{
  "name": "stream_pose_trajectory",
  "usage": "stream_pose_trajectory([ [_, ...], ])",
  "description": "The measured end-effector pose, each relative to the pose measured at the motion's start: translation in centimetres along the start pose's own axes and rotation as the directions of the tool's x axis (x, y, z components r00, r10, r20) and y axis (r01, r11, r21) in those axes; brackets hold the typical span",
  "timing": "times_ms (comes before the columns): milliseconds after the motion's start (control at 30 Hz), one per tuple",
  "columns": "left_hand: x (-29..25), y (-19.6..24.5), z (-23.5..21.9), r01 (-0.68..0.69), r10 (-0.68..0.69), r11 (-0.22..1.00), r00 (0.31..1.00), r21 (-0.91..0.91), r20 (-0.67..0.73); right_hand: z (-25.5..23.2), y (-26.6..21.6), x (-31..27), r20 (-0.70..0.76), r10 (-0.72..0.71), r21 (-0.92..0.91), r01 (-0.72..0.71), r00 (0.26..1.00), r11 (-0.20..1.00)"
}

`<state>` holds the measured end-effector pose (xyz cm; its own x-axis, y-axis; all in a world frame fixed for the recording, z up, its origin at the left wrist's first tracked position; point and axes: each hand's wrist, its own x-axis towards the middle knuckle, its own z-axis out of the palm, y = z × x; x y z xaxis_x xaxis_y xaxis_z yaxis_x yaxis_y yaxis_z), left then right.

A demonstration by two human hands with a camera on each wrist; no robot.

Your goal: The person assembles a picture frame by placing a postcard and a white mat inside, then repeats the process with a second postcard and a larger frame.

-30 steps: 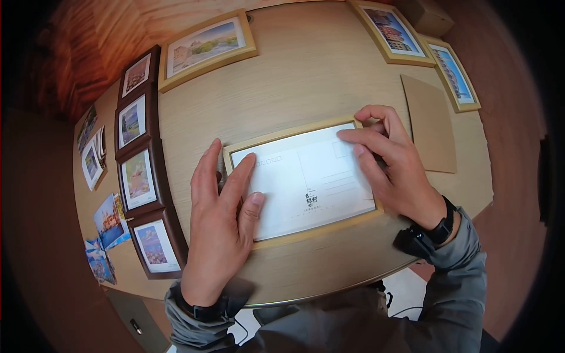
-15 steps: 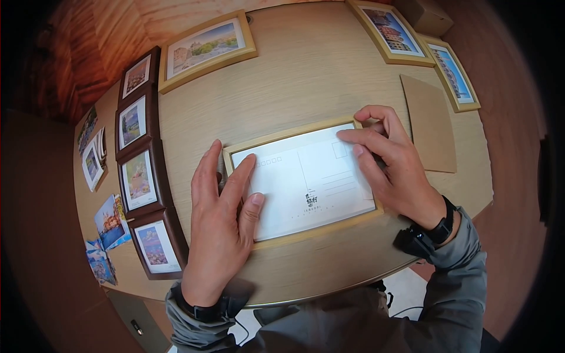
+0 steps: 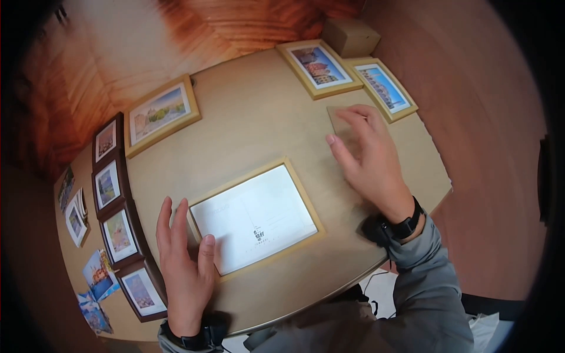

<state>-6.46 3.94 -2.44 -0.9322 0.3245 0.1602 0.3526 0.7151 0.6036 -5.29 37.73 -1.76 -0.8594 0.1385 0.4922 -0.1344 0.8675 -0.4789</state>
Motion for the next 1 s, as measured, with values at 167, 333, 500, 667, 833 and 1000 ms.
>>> stream_pose_trajectory([
  [167,-0.2,0.6,-0.5,-0.043,0.036,0.997,0.994,-0.061,-0.103,-0.1,2.7,-1.4,0.059,0.165,-0.451,-0.121,0.984,0.884],
  [333,-0.7,0.7,-0.7,-0.063,0.038,0.991,0.978,-0.118,-0.207,-1.5,2.1,-0.3,0.209,0.323,-0.347,-0.238,0.923,0.907],
  [500,-1.0,0.7,-1.2,-0.100,0.054,0.983,0.958,-0.151,-0.283,-5.7,1.6,0.0,-0.017,0.403,0.114,-0.399,0.915,0.910],
  [667,-1.1,0.8,-1.2,-0.164,0.088,0.965,0.938,-0.206,-0.334,-7.6,3.5,-0.2,-0.156,0.430,0.418,-0.336,0.889,0.844],
  [833,-0.7,0.6,-0.8,-0.171,0.072,0.940,0.946,-0.296,-0.316,-6.3,3.4,0.5,-0.106,0.399,0.843,-0.131,0.911,0.523],
  [1000,-0.7,1.4,-0.2,-0.041,-0.055,0.778,0.990,-0.627,-0.133,-2.4,-0.1,0.3,0.201,0.265,0.925,-0.272,0.943,0.265],
])
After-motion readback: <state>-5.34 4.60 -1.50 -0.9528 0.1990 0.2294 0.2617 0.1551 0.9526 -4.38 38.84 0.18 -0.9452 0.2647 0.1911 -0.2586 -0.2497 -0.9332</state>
